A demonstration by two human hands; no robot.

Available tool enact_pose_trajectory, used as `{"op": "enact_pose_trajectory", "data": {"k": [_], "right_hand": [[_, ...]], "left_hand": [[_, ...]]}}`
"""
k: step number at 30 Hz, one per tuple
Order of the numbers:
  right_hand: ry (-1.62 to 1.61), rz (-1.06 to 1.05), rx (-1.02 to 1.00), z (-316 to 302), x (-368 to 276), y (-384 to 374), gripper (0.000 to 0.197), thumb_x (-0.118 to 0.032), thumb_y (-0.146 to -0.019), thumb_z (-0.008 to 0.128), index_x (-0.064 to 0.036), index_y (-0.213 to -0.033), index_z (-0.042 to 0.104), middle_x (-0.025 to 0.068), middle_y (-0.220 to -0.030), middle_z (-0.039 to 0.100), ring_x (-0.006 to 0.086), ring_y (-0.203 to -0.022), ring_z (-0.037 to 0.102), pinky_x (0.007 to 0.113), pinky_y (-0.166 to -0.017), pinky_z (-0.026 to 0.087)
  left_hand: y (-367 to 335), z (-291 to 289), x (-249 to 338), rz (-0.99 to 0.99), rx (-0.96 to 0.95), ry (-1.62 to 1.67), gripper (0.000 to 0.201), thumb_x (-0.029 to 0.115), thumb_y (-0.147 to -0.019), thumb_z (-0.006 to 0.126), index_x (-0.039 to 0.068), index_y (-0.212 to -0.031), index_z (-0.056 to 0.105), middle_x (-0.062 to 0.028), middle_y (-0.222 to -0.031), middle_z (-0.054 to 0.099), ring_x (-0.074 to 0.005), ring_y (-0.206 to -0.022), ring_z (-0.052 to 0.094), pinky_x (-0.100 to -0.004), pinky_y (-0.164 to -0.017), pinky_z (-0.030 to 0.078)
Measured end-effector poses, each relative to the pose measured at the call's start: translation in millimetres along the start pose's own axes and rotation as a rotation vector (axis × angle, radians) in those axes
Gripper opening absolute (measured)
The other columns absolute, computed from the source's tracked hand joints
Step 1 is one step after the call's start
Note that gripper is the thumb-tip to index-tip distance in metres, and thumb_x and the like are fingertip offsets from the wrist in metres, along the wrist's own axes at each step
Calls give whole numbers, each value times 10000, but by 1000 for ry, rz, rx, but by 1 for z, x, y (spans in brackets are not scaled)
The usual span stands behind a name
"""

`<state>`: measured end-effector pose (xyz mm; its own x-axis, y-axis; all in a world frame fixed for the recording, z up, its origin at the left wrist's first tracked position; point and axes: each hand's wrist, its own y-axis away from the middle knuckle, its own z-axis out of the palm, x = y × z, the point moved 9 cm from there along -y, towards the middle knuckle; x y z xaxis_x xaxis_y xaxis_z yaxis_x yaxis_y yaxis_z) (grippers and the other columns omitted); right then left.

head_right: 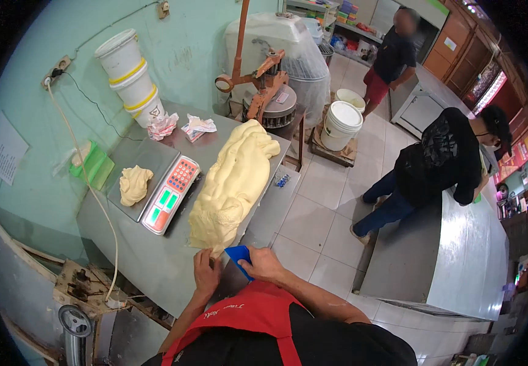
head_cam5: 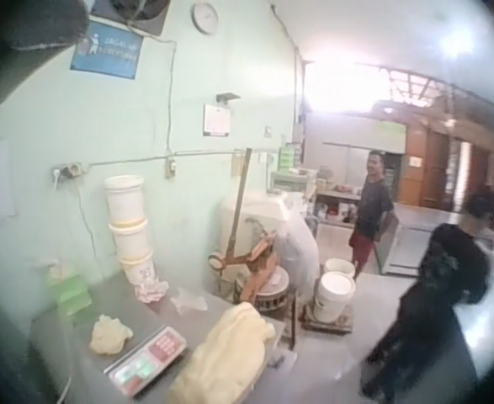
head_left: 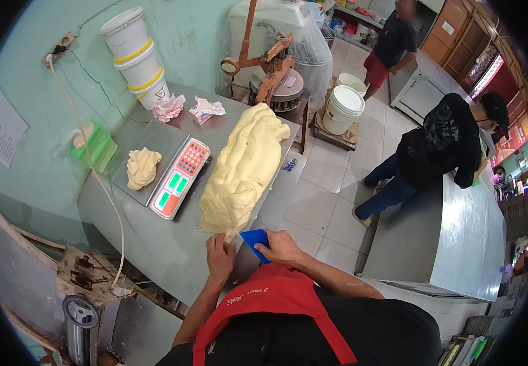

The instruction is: The person cuts portions of dough from a large mass using a blue scraper, weighs each portion on a digital scale, and then feeds the dough into a mechanical roller machine. The person repeats this cycle of cutting, weighing, and rolling throughout the video.

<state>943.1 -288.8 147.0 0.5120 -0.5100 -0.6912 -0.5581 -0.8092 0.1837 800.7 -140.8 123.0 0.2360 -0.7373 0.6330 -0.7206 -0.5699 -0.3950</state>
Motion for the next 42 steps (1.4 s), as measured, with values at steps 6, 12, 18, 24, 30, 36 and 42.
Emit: {"op": "enact_pose_trajectory", "data": {"k": [6,12,18,24,30,36,42], "right_hand": [[-2,-52,-21,8,-14,-14,419,-325,-947,728,27,-1170,677,310,-916,727,497,-866,719,563,-793,574],[133,-184,-36,22,-47,-62,382,-320,-949,719,23,-1108,661,304,-893,720,497,-840,716,574,-769,567],[237,-288,-116,69,-73,-86,317,-275,-944,696,17,-1050,631,280,-885,730,479,-863,719,586,-781,567],[306,-276,-158,77,-78,-92,320,-278,-947,688,22,-1038,625,288,-835,721,488,-820,717,584,-780,569],[306,-317,-123,93,-63,-90,350,-279,-917,726,48,-1012,648,302,-806,708,497,-791,716,591,-732,569],[282,-210,-185,129,-58,-100,335,-262,-911,720,53,-1006,658,316,-808,705,506,-786,719,574,-751,586],[231,-220,-78,69,-85,-123,369,-303,-909,734,42,-1016,663,286,-814,716,480,-786,732,564,-736,594]], "left_hand": [[-14,25,-21,-12,-101,-64,277,80,-914,730,9,-1173,660,-191,-1166,649,-412,-1096,614,-502,-915,526],[-3,1,-35,-94,-44,42,148,20,-909,690,31,-1056,694,-188,-988,688,-407,-939,675,-481,-807,555],[20,-18,-37,-201,17,191,146,-26,-905,662,4,-1047,682,-212,-980,676,-445,-925,669,-509,-794,544],[34,-22,-47,-262,32,244,161,-33,-909,659,-1,-1067,670,-211,-990,670,-441,-923,669,-507,-793,546],[41,-16,-56,-279,-2,192,207,-30,-905,664,1,-1108,677,-196,-1033,675,-422,-996,673,-496,-846,553],[35,-36,-36,-254,113,38,339,13,-886,706,17,-1225,691,-186,-1159,680,-381,-1116,653,-467,-904,567],[37,-18,-83,-457,52,188,305,82,-905,766,26,-1202,731,-170,-1116,683,-327,-894,700,-408,-852,579]]}}
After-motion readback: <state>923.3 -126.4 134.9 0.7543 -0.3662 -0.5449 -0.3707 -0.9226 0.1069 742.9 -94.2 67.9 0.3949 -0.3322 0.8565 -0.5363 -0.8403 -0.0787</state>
